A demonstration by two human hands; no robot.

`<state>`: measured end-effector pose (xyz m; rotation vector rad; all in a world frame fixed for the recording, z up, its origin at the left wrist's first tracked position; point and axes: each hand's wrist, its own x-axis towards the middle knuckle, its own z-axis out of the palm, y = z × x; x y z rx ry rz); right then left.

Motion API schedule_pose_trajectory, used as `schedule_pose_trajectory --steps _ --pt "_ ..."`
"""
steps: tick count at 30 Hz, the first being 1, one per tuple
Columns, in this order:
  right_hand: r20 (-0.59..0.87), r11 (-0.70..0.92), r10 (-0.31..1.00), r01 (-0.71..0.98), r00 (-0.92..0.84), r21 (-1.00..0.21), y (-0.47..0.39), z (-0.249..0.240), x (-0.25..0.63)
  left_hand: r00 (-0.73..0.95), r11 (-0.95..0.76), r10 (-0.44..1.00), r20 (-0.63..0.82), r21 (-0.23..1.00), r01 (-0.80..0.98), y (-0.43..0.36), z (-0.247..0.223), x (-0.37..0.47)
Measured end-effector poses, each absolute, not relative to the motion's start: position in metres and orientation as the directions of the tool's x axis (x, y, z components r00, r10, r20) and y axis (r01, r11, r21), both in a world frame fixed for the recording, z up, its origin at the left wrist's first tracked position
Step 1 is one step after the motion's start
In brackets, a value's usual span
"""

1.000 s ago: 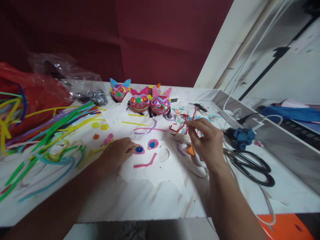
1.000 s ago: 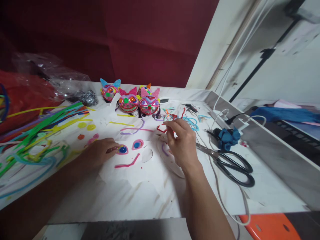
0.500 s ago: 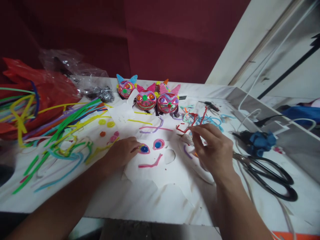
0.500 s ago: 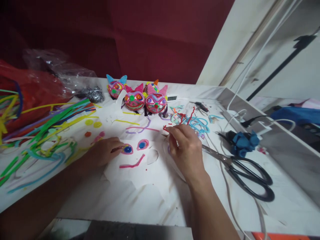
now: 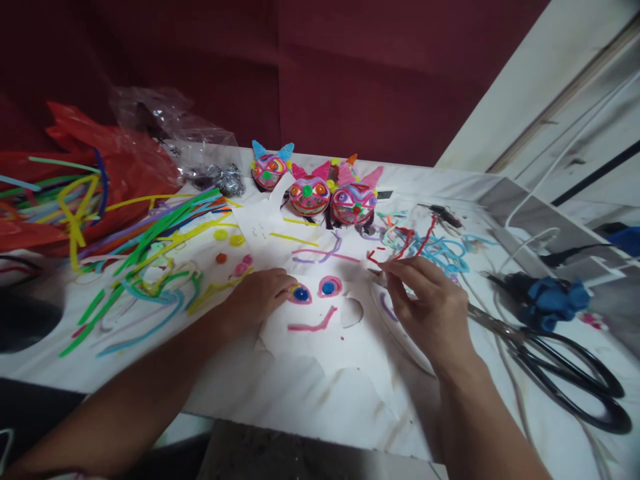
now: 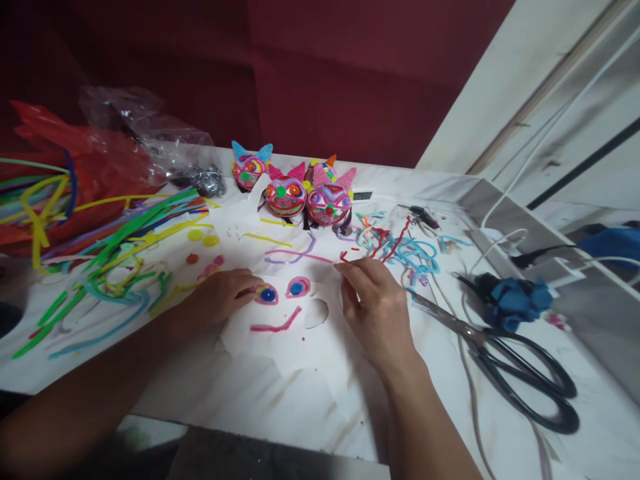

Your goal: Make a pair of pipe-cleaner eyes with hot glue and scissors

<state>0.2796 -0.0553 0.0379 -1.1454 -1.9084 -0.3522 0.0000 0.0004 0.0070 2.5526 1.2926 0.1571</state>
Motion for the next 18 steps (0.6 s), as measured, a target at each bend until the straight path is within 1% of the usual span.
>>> schedule_pose_trajectory --steps 11,18 --pt "0.761 0.552 0.605 0.812 -0.236 -0.187 -0.0531 0.0337 0.2781 0.59 -0.527 0.807 -0.015 0.43 0.733 0.0016 0.011 0.0004" --pt "0.747 0.554 0.618 0.81 -0.245 -0.193 -0.051 0.0306 0.2792 0.569 -0.499 0.821 -0.038 0.433 0.75 0.0031 0.0118 -0.0001"
